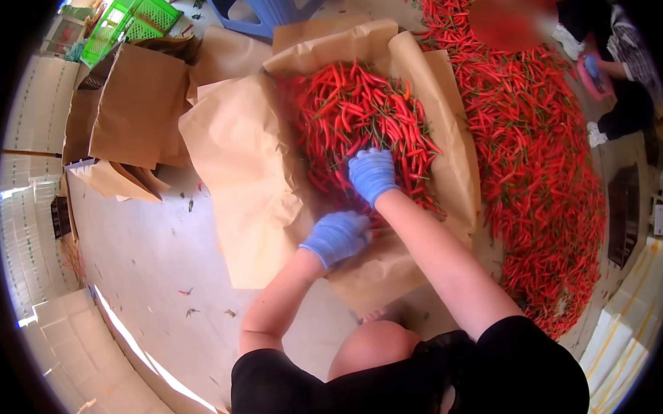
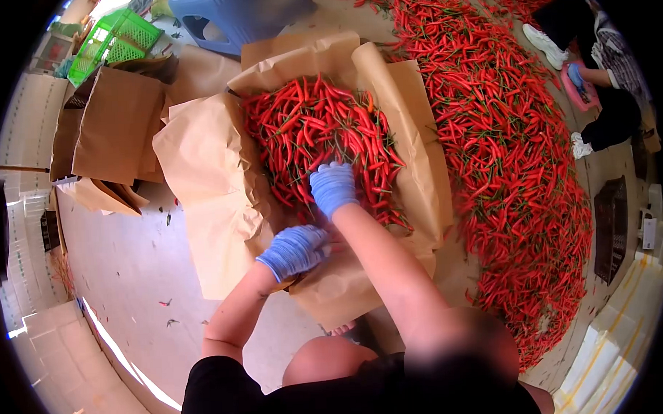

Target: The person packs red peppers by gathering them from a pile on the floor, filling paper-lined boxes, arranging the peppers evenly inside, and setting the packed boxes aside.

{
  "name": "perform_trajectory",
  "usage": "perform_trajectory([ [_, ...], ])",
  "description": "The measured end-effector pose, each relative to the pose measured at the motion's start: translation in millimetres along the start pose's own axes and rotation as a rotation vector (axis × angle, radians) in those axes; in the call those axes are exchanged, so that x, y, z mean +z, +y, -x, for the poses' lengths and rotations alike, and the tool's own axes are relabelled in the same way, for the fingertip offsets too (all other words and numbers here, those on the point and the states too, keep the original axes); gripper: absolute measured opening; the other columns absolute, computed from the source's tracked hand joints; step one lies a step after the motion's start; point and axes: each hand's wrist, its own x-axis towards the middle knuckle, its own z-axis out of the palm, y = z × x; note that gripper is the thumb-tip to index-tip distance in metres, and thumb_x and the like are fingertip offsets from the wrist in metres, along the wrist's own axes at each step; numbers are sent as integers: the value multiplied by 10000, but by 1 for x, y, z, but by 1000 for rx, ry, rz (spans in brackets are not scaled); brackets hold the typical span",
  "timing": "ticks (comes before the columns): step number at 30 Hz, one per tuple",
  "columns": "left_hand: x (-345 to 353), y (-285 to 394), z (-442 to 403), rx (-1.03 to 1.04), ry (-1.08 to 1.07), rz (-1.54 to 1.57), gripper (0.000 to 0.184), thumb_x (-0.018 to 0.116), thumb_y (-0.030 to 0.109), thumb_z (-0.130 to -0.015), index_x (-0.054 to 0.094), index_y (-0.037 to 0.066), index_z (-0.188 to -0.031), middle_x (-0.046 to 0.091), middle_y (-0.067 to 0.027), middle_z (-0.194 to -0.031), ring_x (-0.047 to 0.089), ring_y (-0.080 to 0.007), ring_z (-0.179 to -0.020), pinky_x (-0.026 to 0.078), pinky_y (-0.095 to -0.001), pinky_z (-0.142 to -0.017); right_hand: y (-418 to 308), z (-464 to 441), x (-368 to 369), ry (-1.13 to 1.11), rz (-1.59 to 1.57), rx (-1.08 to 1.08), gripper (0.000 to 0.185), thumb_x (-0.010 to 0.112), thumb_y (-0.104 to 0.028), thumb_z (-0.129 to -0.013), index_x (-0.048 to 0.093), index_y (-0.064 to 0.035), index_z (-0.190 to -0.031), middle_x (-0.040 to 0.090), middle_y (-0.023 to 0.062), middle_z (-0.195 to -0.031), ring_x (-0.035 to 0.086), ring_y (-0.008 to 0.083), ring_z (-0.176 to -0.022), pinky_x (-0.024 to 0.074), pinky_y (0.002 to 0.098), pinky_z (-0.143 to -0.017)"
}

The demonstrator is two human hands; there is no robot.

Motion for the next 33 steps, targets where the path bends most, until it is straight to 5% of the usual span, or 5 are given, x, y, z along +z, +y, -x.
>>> perform_trajectory([
  [4,32,7,7,73,-75,70,223,519,235,-807,608,76,-938,615,-163,-856,587,-350,-791,473,-438,-721,13,13,-20,77,-699,135,125,622,-188,-758,654,-68,-778,598,84,-817,583,225,-785,452,380,-719],
  [9,27,-1,6,-136,514,119,166,551,195,-809,617,100,-928,614,-126,-825,590,-321,-764,485,-425,-686,65,57,-56,126,-1528,197,89,631,-108,-822,602,-47,-879,568,-41,-799,495,49,-726,428,208,-660],
  [17,-20,-37,-72,-423,474,-252,378,653,302,-748,565,92,-1049,568,-132,-968,595,-301,-826,487,-414,-702,127,160,-116,127,-1340,418,83,631,-92,-811,596,-37,-863,530,-54,-778,456,38,-704,395,187,-656],
  [24,-12,-56,-77,-191,875,128,197,630,184,-806,652,89,-977,618,-111,-865,601,-278,-757,480,-329,-693,155,214,-96,196,-1399,666,107,642,-110,-808,609,-43,-884,525,-45,-756,462,41,-699,396,192,-657],
  [33,-22,-50,-71,-354,726,-232,201,567,235,-856,631,92,-982,641,-124,-913,615,-290,-808,491,-367,-710,165,233,-77,212,-1410,791,140,653,-138,-813,605,-49,-910,553,-26,-788,496,59,-717,418,203,-680],
])
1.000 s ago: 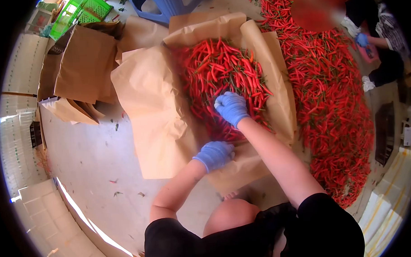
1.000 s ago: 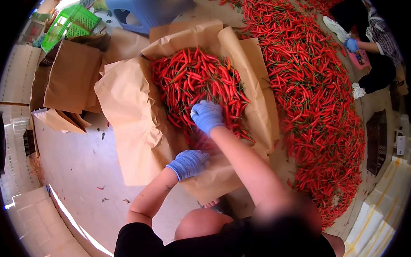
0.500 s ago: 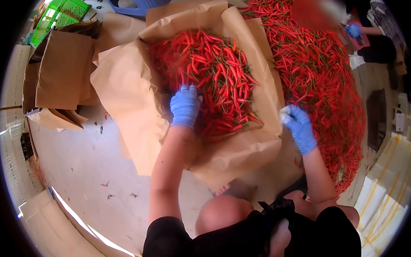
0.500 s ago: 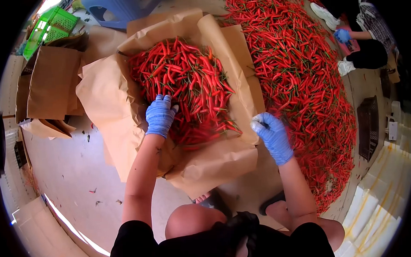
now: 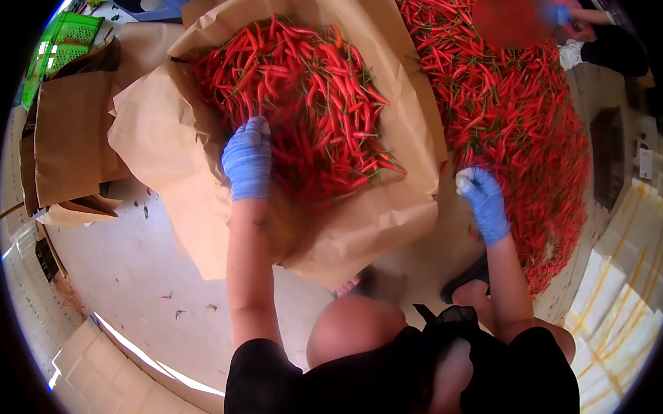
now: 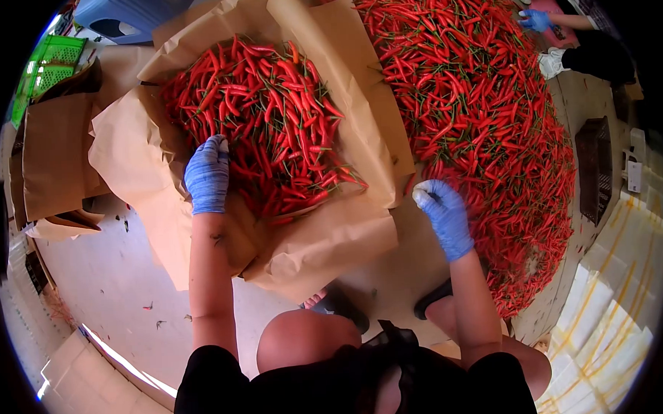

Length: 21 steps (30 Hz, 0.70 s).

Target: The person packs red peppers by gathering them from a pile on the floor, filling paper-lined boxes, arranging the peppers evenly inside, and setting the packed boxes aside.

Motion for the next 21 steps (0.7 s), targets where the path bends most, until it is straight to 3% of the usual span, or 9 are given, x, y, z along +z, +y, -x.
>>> perform_trajectory([
  [5,-70,69,46,205,113,586,139,612,92,-804,597,46,-934,608,-128,-850,582,-292,-749,482,-342,-658,8,-8,-13,53,-32,25,123,636,-140,-828,596,-63,-915,554,-32,-781,497,47,-705,427,205,-647],
  [7,-68,104,82,512,-340,848,161,593,118,-812,591,39,-951,597,-112,-824,568,-299,-728,479,-359,-670,2,-17,-26,26,259,-3,115,628,-135,-832,592,-57,-909,551,-41,-768,501,42,-688,434,214,-633],
  [10,3,139,154,646,-1242,935,327,540,103,-807,559,65,-1131,596,-120,-957,576,-290,-838,467,-364,-753,-53,-26,-23,-194,1144,45,312,604,-307,-829,607,-28,-968,628,113,-882,596,251,-762,469,342,-722],
  [11,-1,135,163,637,-1242,936,327,540,103,-807,559,65,-1131,596,-120,-957,576,-290,-838,467,-364,-753,-72,-25,-14,-271,1357,117,374,605,-358,-817,614,-33,-1002,630,145,-946,608,286,-821,469,364,-754],
  [14,-15,125,152,664,-1515,846,699,565,82,-809,199,84,-1405,589,-160,-1090,553,-290,-1043,431,-363,-901,-101,-24,10,-217,1105,-193,438,637,-373,-771,611,-47,-1062,625,150,-965,611,279,-845,473,365,-768],
  [15,-34,114,122,360,-1621,991,645,565,83,-823,250,74,-1386,583,-150,-1111,545,-267,-1059,429,-351,-905,-115,-24,33,-271,1052,-283,431,640,-362,-763,613,-49,-1058,624,146,-956,610,279,-828,475,364,-763],
  [17,-41,75,77,482,-931,1083,457,560,64,-859,415,36,-1292,586,-106,-1103,548,-193,-1038,433,-296,-902,-126,-39,82,-371,1017,-506,340,664,-215,-756,615,-23,-1033,615,142,-946,619,258,-825,484,322,-748],
  [19,-21,62,17,-17,-376,1070,366,535,-1,-861,469,10,-1221,566,-85,-1152,531,-163,-1059,406,-271,-946,-111,-95,138,-448,952,-747,377,597,-334,-793,609,-97,-1085,587,150,-1063,583,272,-910,452,362,-822],
  [21,-6,39,-57,93,166,293,511,613,202,-827,423,108,-1292,476,-113,-1279,450,-270,-1188,376,-397,-978,-71,-160,192,-141,1129,-1052,454,559,-399,-810,546,-159,-1196,459,153,-1277,453,294,-1150,363,388,-956],
])
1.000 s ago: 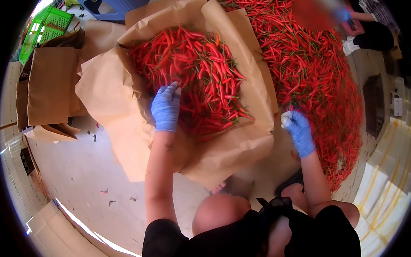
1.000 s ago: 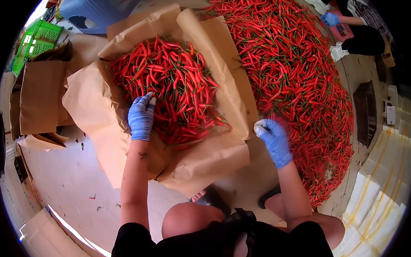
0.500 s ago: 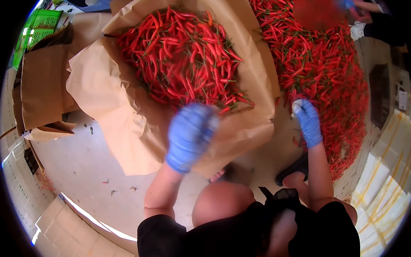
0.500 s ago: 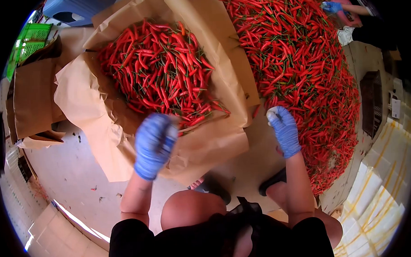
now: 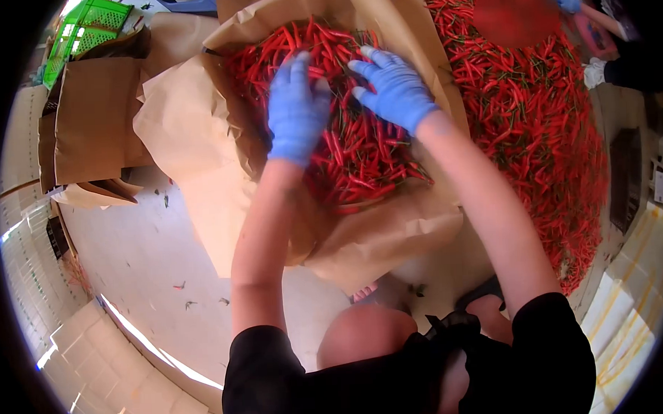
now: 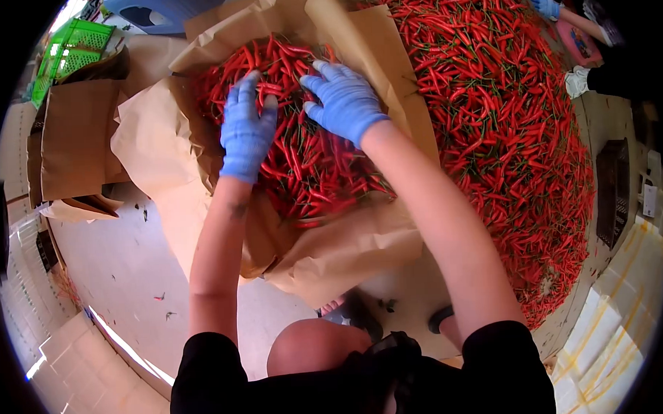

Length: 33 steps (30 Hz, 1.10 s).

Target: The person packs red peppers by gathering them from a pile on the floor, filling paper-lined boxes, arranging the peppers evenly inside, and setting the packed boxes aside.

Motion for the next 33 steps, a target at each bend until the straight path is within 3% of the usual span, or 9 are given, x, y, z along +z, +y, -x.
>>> perform_trajectory([
  [2,15,-23,-37,-9,-42,-521,581,579,423,-807,405,212,-1320,378,-115,-1367,322,-331,-1274,262,-494,-1027,-13,2,34,-106,177,188,575,531,-497,-798,454,-219,-1295,265,126,-1430,248,317,-1304,228,456,-1047],
  [4,27,-63,-52,-75,-206,-497,613,499,550,-806,367,284,-1343,284,-88,-1433,238,-332,-1319,159,-536,-1053,-51,10,24,-282,54,359,704,526,-589,-753,361,-263,-1355,191,91,-1465,172,342,-1330,154,551,-1052],
  [6,19,-71,-62,-107,-273,-481,642,481,592,-799,346,302,-1355,274,-72,-1442,238,-327,-1322,158,-496,-1069,-85,40,-9,-681,83,112,702,504,-597,-763,339,-275,-1364,191,31,-1472,154,355,-1334,164,640,-1004],
  [14,-32,-28,51,208,-524,-544,642,606,526,-719,433,294,-1293,355,-143,-1366,328,-380,-1230,293,-518,-993,-42,77,-6,-891,216,-512,613,472,-583,-783,387,-328,-1333,353,-6,-1403,246,301,-1323,98,676,-994],
  [22,-55,39,173,291,-1186,-383,588,533,455,-790,373,307,-1335,243,-122,-1437,242,-414,-1289,339,-613,-924,-31,55,15,-733,248,-105,677,455,-587,-793,369,-221,-1356,325,23,-1421,166,312,-1349,43,584,-1053],
  [26,-65,43,180,501,-1487,-146,591,539,348,-825,328,248,-1368,293,-119,-1419,287,-372,-1285,371,-530,-946,-60,109,-10,-758,261,-109,571,411,-449,-859,354,-182,-1360,289,63,-1428,214,349,-1310,108,598,-1031],
  [28,-57,37,204,45,-1698,453,586,553,201,-842,313,147,-1375,344,-127,-1393,401,-307,-1228,397,-402,-958,-68,146,-26,-890,208,-109,540,449,-413,-846,400,-178,-1330,286,95,-1425,243,365,-1297,121,583,-1040],
  [31,-41,29,188,56,-1344,812,443,515,33,-826,481,99,-1263,562,-92,-1153,552,-206,-970,437,-281,-863,-74,157,-74,-1007,126,-100,513,468,-408,-833,453,-179,-1291,340,115,-1394,274,380,-1279,132,584,-1037],
  [33,-44,37,140,319,-945,476,376,529,134,-850,509,122,-1225,559,-86,-1168,551,-217,-985,441,-316,-865,-78,172,-86,-916,174,-147,516,480,-442,-819,470,-210,-1279,380,128,-1366,303,373,-1266,153,594,-1026],
])
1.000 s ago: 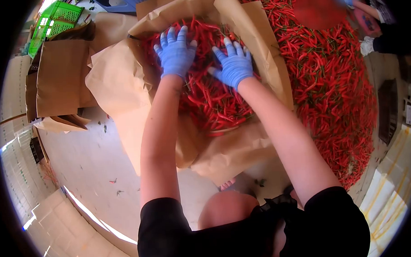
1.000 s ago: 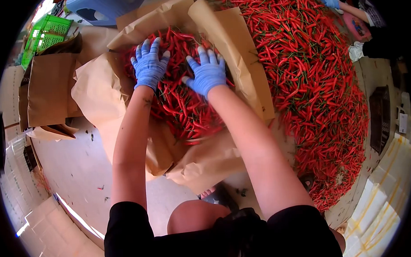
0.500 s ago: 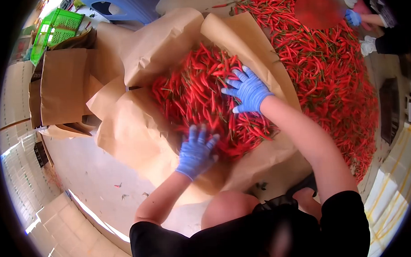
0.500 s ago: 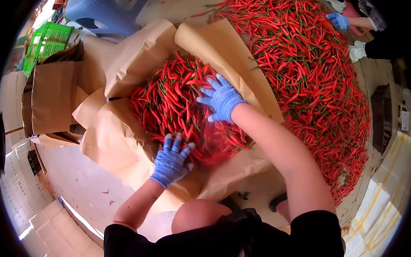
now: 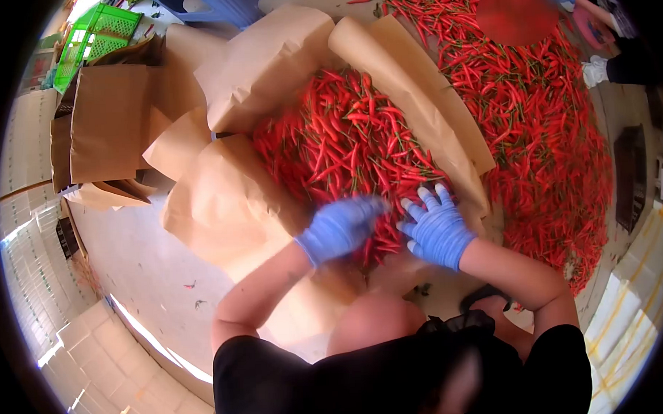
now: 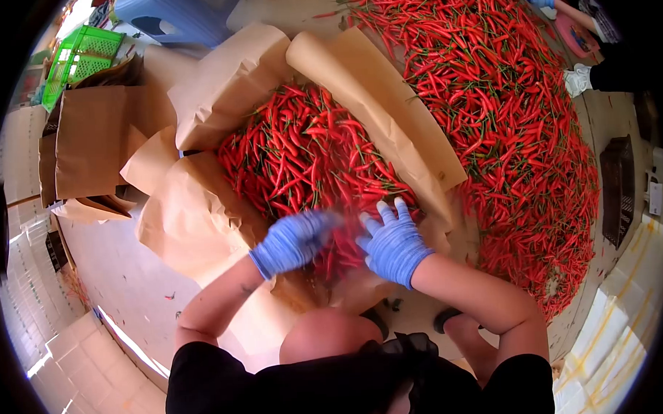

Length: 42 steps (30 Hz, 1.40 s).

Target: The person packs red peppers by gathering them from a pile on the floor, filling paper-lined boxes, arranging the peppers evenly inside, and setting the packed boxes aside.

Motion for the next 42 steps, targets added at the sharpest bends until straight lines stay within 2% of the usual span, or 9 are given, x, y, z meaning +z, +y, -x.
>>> perform_trajectory([
  [3,-53,-42,-28,-36,156,-1002,439,510,392,-862,453,268,-1278,435,-102,-1324,428,-296,-1184,319,-431,-1005,-13,13,5,26,-104,-123,545,480,-476,-810,445,-238,-1300,371,116,-1375,326,354,-1259,173,607,-1010],
  [10,-137,-129,-34,-515,-18,-1079,583,463,462,-867,235,345,-1390,282,-107,-1425,292,-277,-1304,269,-421,-1042,8,-5,84,378,56,-375,401,479,-319,-826,487,-239,-1219,445,86,-1288,413,302,-1187,268,621,-954],
  [16,-164,-87,-67,-641,327,-1221,463,525,193,-810,473,309,-1256,430,-124,-1312,462,-295,-1148,408,-455,-913,-2,-49,47,632,99,-146,348,425,-249,-847,530,-263,-1178,477,73,-1262,435,282,-1171,234,618,-984],
  [19,-128,-34,-117,-41,544,-1080,404,501,72,-796,504,93,-1199,534,-185,-1147,526,-330,-1032,441,-433,-868,-14,-7,70,865,-136,73,395,438,-280,-849,482,-239,-1240,403,83,-1357,368,295,-1255,202,607,-1014],
  [23,-30,83,-126,502,229,-633,376,567,48,-743,535,62,-1117,551,-160,-1022,530,-325,-980,434,-444,-853,10,105,113,111,-861,-22,535,545,-337,-778,448,-201,-1286,403,124,-1336,314,284,-1284,244,437,-1062],
  [29,208,137,-142,772,-1091,-559,299,487,230,-802,588,164,-1076,579,-81,-1083,528,-278,-1051,398,-424,-896,32,304,326,431,-1246,1554,164,576,-194,-757,595,-64,-854,604,106,-836,587,216,-731,487,339,-671],
  [36,366,79,-172,1365,-1031,-542,336,473,222,-817,566,153,-1133,550,-83,-1154,483,-259,-1122,371,-449,-931,-12,449,354,76,-1788,1579,399,610,-286,-800,514,-153,-1164,552,80,-1049,531,206,-936,475,379,-783],
  [40,345,105,-264,444,-749,-961,253,527,256,-830,601,83,-1001,594,-108,-978,576,-207,-889,480,-294,-693,-26,434,411,817,-2272,1633,674,630,-403,-789,312,-240,-1360,396,76,-1325,392,264,-1183,428,511,-849],
  [42,320,128,-282,231,-231,-104,258,519,152,-863,574,31,-1084,620,-130,-984,592,-248,-918,477,-303,-800,-11,417,431,1083,-2369,1742,716,626,-429,-785,266,-250,-1378,358,70,-1353,372,273,-1199,422,516,-850],
])
